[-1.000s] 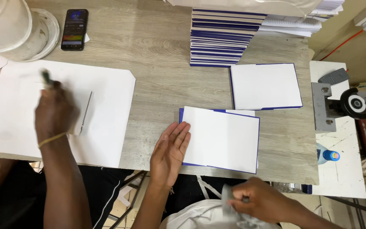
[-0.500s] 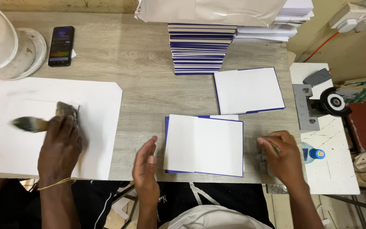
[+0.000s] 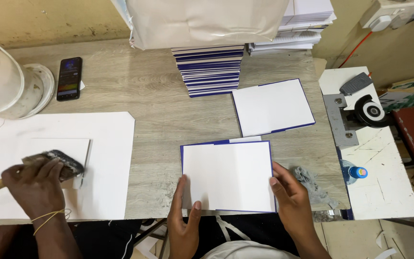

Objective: The person inserts white paper sheets into blue notebook covers, wipes the surface with a cloth, and stacks the completed notebooks. Another person applies glue to paper sheets using a brush in the background.

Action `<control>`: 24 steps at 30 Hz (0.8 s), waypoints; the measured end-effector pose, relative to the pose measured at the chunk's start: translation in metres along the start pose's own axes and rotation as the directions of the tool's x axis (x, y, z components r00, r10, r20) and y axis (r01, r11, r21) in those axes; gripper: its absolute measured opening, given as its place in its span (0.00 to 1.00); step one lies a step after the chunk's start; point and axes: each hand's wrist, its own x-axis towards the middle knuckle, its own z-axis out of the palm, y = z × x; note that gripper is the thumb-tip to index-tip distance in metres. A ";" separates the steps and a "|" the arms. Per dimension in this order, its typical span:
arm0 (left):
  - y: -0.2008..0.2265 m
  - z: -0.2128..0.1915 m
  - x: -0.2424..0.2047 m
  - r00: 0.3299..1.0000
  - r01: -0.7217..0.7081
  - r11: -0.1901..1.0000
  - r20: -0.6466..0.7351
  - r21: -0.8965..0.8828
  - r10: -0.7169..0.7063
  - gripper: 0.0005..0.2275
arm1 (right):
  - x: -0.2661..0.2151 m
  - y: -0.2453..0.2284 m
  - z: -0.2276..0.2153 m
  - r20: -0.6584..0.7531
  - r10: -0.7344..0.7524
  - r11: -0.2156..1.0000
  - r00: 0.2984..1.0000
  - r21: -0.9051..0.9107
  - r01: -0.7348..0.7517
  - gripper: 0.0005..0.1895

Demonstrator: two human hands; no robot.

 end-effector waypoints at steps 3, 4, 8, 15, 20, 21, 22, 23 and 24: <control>0.007 -0.001 0.002 0.998 0.060 0.996 0.009 0.061 -0.061 0.34 | 0.011 0.002 -0.010 0.031 0.030 0.973 0.999 0.228 -0.036 0.29; 0.006 -0.001 0.005 1.000 0.015 0.997 -0.023 0.080 -0.014 0.34 | 0.016 -0.005 -0.012 0.004 0.072 0.945 0.997 0.319 -0.070 0.27; 0.015 -0.002 0.015 0.993 -0.028 0.999 -0.117 0.032 0.031 0.30 | 0.033 -0.053 -0.041 -0.129 0.211 0.908 0.969 0.392 -0.146 0.22; 0.056 0.013 0.070 0.967 -0.254 0.964 -0.054 -0.076 0.250 0.23 | 0.223 -0.019 -0.121 -0.287 -0.519 0.579 0.805 0.576 0.578 0.10; 0.064 0.050 0.128 0.968 -0.177 0.960 0.137 -0.219 0.210 0.20 | 0.294 -0.001 -0.114 0.067 -0.806 0.592 0.588 0.114 0.798 0.09; 0.070 0.063 0.146 0.968 -0.177 0.961 0.137 -0.214 0.209 0.20 | 0.298 0.001 -0.114 0.065 -0.805 0.593 0.590 0.118 0.797 0.09; 0.076 0.075 0.164 0.967 -0.038 0.965 0.236 -0.260 0.101 0.19 | 0.304 0.002 -0.114 0.054 -0.771 0.637 0.635 0.083 0.767 0.10; 0.082 0.086 0.182 0.942 0.106 0.950 0.336 -0.292 -0.002 0.18 | 0.309 0.003 -0.113 0.040 -0.735 0.678 0.677 0.049 0.733 0.13; 0.073 0.102 0.204 0.944 0.101 0.951 0.330 -0.293 0.002 0.18 | 0.315 0.000 -0.109 0.043 -0.738 0.674 0.673 0.053 0.736 0.13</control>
